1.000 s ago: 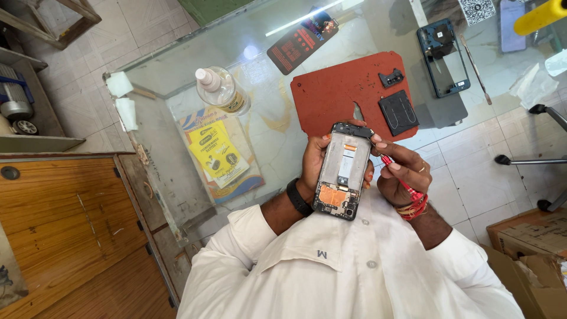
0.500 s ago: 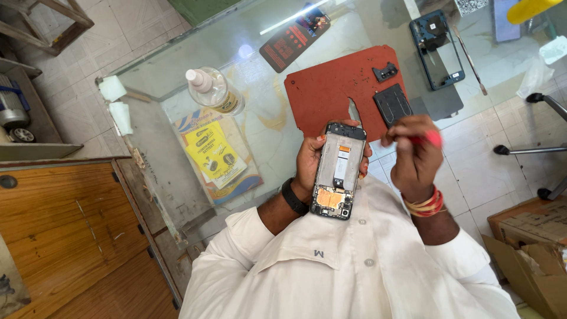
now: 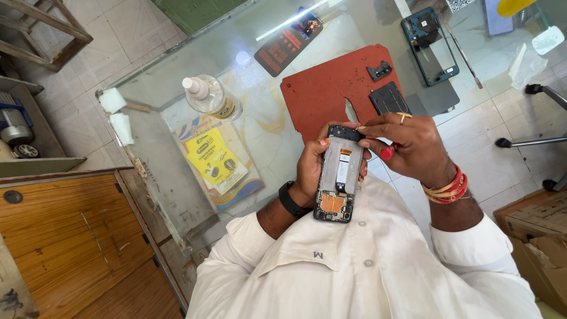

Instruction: The person pries open a smartphone using a yellow pry tool, then uses a red screwdriver to unscrew and remove internal components from the phone body. They handle the opened phone, a removed back cover, and small internal parts on a red work mat, transferring parts between the phone and the mat.

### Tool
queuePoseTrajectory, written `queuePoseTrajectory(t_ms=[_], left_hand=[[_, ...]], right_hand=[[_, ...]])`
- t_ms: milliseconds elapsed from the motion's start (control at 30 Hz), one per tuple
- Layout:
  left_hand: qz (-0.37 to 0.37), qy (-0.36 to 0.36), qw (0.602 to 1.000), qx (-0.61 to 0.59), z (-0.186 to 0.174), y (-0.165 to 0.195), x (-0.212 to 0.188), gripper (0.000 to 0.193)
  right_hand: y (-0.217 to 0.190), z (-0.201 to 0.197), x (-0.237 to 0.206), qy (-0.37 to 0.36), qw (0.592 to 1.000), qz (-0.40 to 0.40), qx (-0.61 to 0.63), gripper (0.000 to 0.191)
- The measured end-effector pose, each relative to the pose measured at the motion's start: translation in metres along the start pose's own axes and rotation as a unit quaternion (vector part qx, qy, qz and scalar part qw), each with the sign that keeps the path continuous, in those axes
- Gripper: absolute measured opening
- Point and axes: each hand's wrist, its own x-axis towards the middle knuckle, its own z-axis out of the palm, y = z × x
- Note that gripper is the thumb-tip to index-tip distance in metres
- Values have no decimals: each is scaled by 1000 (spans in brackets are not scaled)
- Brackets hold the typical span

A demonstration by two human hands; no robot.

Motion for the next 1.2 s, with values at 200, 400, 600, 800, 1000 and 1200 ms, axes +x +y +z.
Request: queuePoseTrajectory(t_ms=[200, 400, 600, 800, 1000, 1200], left_hand=[[36, -12, 999, -1, 0, 1, 1, 56], [62, 3, 998, 29, 4, 1, 1, 55], [69, 16, 997, 35, 8, 2, -2, 53], [55, 39, 996, 61, 10, 4, -3, 53], [64, -18, 996, 51, 12, 5, -5, 53], [48, -7, 998, 38, 12, 4, -5, 57]], right_hand=[[-14, 9, 1, 5, 990, -40, -135, 23], [-19, 15, -1, 14, 962, -96, -257, 27], [-19, 21, -10, 40, 922, -155, -354, 31], [-13, 26, -16, 86, 929, -161, -321, 29], [-12, 28, -21, 118, 939, -154, -283, 31], [-21, 32, -25, 157, 974, -68, -145, 34]])
